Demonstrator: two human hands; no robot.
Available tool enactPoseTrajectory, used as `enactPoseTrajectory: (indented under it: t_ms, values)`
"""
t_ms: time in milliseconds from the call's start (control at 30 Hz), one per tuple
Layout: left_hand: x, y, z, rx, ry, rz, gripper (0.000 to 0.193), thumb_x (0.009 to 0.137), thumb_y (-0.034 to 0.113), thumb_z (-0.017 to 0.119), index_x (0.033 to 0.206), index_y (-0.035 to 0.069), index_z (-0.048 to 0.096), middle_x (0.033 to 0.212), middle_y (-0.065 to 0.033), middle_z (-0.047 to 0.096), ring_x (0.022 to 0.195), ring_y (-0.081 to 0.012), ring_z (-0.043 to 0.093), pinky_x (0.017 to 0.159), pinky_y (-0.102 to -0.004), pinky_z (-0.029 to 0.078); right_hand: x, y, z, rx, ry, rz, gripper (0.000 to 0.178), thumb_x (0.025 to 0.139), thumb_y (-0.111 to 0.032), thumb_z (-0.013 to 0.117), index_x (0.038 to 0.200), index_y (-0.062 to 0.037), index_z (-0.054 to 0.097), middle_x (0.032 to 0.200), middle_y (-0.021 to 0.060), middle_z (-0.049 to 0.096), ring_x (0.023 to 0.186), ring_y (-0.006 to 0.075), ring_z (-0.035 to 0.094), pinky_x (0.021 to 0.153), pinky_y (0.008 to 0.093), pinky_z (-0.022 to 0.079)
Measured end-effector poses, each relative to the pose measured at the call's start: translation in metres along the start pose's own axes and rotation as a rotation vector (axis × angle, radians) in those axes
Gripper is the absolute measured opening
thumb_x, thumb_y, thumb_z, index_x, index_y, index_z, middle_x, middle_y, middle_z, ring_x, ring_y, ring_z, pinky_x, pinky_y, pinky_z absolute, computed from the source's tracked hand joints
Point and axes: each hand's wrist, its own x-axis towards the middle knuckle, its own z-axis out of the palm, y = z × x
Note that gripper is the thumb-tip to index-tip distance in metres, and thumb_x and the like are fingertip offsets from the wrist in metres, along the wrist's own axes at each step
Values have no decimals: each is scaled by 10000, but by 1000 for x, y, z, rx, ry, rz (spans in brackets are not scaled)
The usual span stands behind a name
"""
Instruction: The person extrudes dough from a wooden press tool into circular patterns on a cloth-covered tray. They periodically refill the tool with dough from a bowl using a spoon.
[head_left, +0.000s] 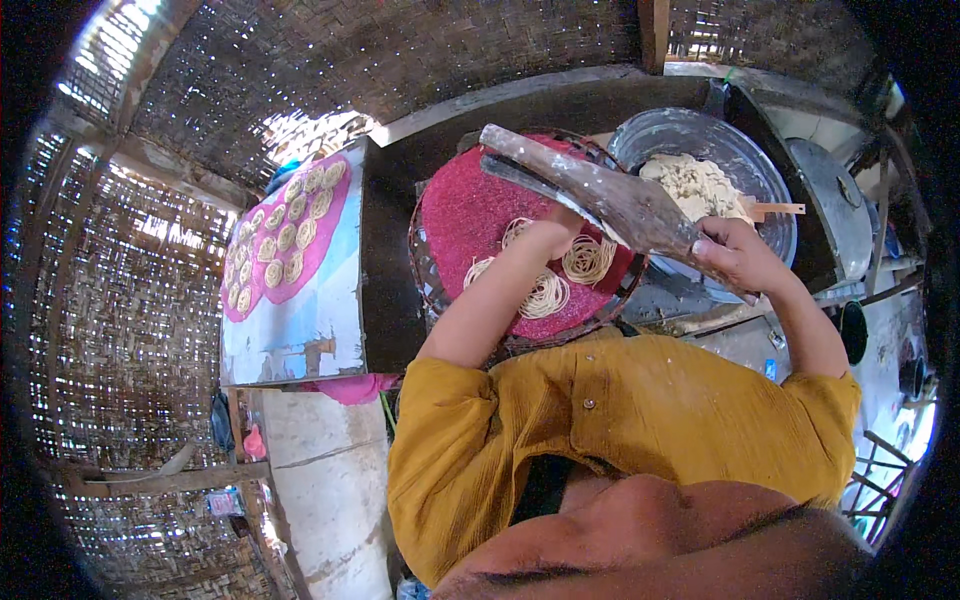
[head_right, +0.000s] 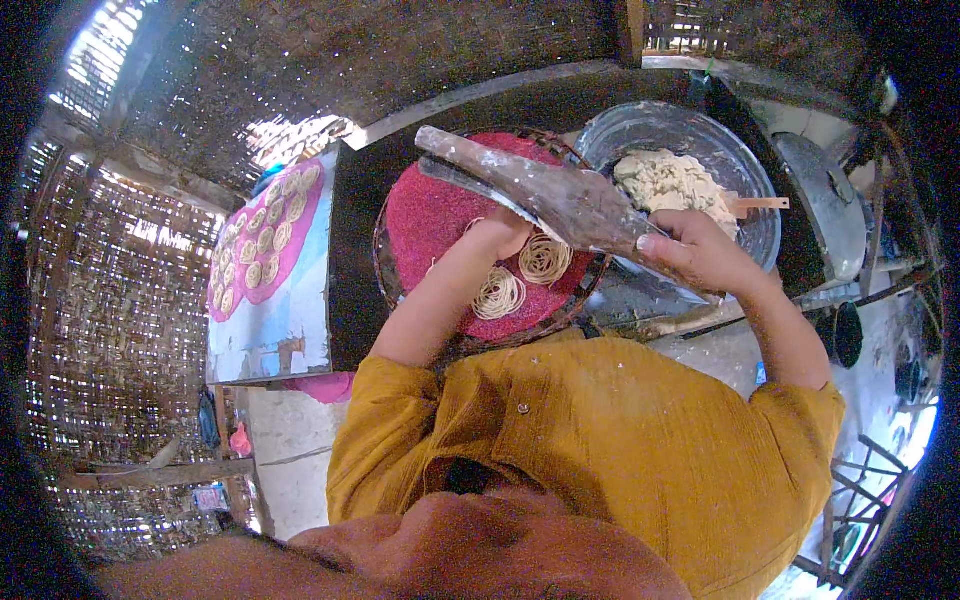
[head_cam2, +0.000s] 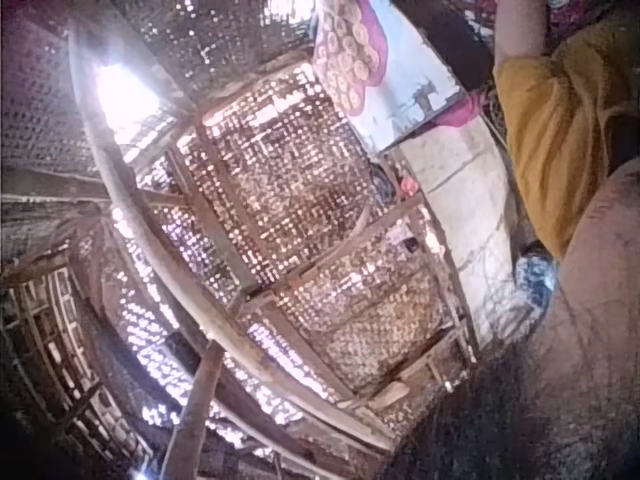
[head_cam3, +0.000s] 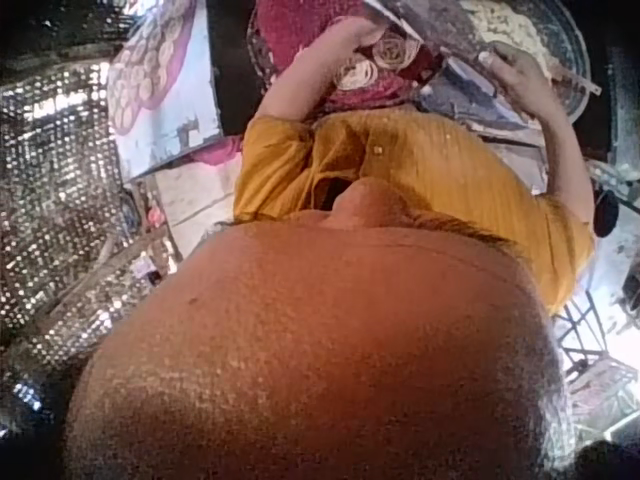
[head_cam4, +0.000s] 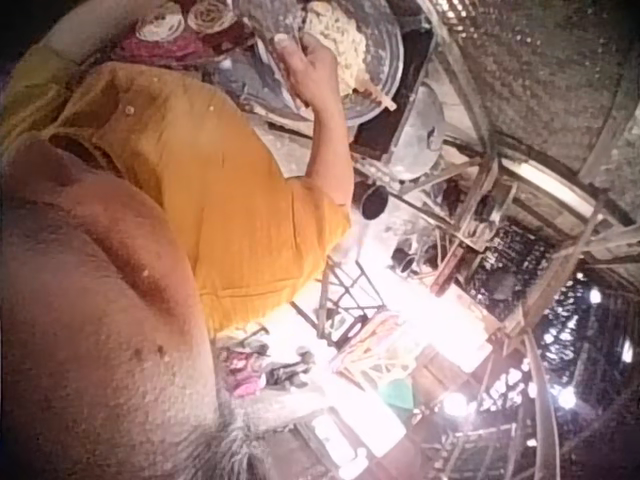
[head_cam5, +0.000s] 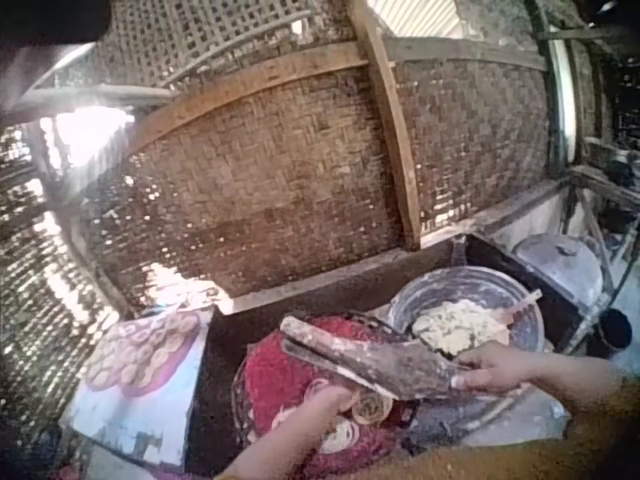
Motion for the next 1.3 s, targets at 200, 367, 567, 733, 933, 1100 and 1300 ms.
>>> enactPoseTrajectory:
  t_ms: [200, 367, 567, 733, 933, 1100, 1300]
  values:
    - [-23, 37, 20, 95, -81, -107, 462, 853, 313, 383, 1217, 30, 354, 1181, -77, 424, 1070, -174, 376, 902, -296, 285, 2, 11, -4, -9, 57, 53, 349, 758, -339, 517, 750, 9, 535, 611, 37, 493, 605, 106, 435, 555, 276, 367]
    - [-1, -16, -17, 160, -163, -148, 329, 834, 242, 426, 1067, 15, 481, 948, -80, 590, 1081, -193, 398, 866, -306, 322, 9, 25, -2, 22, 142, -10, 374, 772, -363, 498, 760, 10, 532, 661, 59, 517, 648, 123, 455, 587, 281, 371]
    - [-54, 23, 0, 1152, 22, 131, 448, 866, 394, 277, 1127, 86, 469, 1142, -101, 471, 1085, -297, 323, 936, -390, 196, 11, 36, -9, -6, 218, -24, 373, 795, -362, 464, 776, 6, 524, 672, 55, 501, 642, 124, 436, 595, 278, 368]
    - [-80, 21, -12, 1380, -38, 278, 473, 825, 435, 361, 1181, 129, 422, 1302, -84, 283, 1097, -343, 297, 912, -475, 201, 12, 27, -8, 70, 206, -57, 362, 807, -346, 446, 783, 8, 517, 666, 56, 492, 656, 125, 432, 615, 271, 364]
    - [-91, 41, -13, 1707, 158, 279, 581, 752, 444, 479, 1208, 99, 374, 1313, -98, 243, 1124, -362, 281, 874, -509, 246, 13, 13, -10, -9, 201, -87, 366, 803, -347, 445, 784, 12, 519, 697, 77, 510, 687, 150, 454, 644, 290, 372]
    - [-77, 90, 12, 1378, 394, 582, 584, 590, 336, 642, 1053, 28, 464, 1138, -179, 419, 1073, -333, 371, 848, -482, 287, 35, 0, 19, 87, 212, -146, 397, 801, -361, 442, 851, 21, 537, 782, 115, 559, 759, 159, 492, 698, 296, 384]
    - [-61, 130, 27, 1372, 770, 785, 234, 588, 235, 620, 732, 55, 578, 604, -100, 557, 594, -271, 559, 580, -362, 421, 60, -66, 12, -438, 57, 23, 514, 808, -445, 417, 1031, 8, 517, 946, 184, 558, 867, 275, 535, 775, 331, 393]
